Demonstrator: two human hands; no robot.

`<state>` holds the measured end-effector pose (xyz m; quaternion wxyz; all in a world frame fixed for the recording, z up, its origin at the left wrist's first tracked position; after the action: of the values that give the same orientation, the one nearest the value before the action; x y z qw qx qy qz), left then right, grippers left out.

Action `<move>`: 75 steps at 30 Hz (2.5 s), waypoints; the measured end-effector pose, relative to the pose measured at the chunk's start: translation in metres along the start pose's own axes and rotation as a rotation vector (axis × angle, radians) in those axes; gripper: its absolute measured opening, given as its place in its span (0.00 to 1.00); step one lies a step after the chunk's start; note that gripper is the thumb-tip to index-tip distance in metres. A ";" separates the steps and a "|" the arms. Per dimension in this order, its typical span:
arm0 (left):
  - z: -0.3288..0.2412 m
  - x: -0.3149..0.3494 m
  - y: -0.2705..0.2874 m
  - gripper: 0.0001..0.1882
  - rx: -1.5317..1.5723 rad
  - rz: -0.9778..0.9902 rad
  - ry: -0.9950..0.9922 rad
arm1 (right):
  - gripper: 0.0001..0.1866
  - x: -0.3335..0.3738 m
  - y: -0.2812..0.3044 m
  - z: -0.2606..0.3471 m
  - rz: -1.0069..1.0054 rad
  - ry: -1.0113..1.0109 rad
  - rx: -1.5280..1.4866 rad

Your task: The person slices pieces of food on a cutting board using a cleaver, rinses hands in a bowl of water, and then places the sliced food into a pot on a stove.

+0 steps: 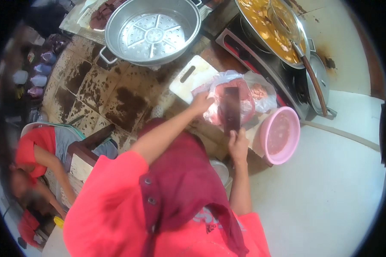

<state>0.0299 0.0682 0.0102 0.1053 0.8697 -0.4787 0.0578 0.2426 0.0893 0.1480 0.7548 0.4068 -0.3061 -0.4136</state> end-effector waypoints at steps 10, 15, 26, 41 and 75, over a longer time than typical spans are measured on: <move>0.010 0.012 0.000 0.13 -0.202 0.067 0.163 | 0.11 -0.004 -0.038 0.005 0.208 0.064 0.249; 0.029 0.014 -0.003 0.13 -0.131 0.041 0.153 | 0.11 -0.039 -0.052 0.035 0.167 0.078 0.228; 0.037 0.052 -0.016 0.27 0.492 0.084 0.303 | 0.10 -0.003 -0.005 -0.006 0.196 0.151 0.047; 0.052 0.070 -0.023 0.12 0.324 0.034 0.528 | 0.10 0.013 -0.053 -0.020 0.291 0.162 0.356; 0.059 0.081 0.012 0.16 0.339 0.083 0.538 | 0.12 0.022 -0.068 -0.011 0.025 0.162 0.117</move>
<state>0.0631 -0.0189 -0.0296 0.0790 0.8082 -0.4521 0.3690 0.2364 0.0518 0.0862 0.7572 0.4783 -0.2729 -0.3512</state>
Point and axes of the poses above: each hand's wrist, its own x-axis away from the middle knuckle, its own y-axis out of the back of the hand, z = x × y, the point moved 8 cm from there along -x, towards the middle knuckle, and after that the axes turned 1 degree about x, right-handed, at the moved point
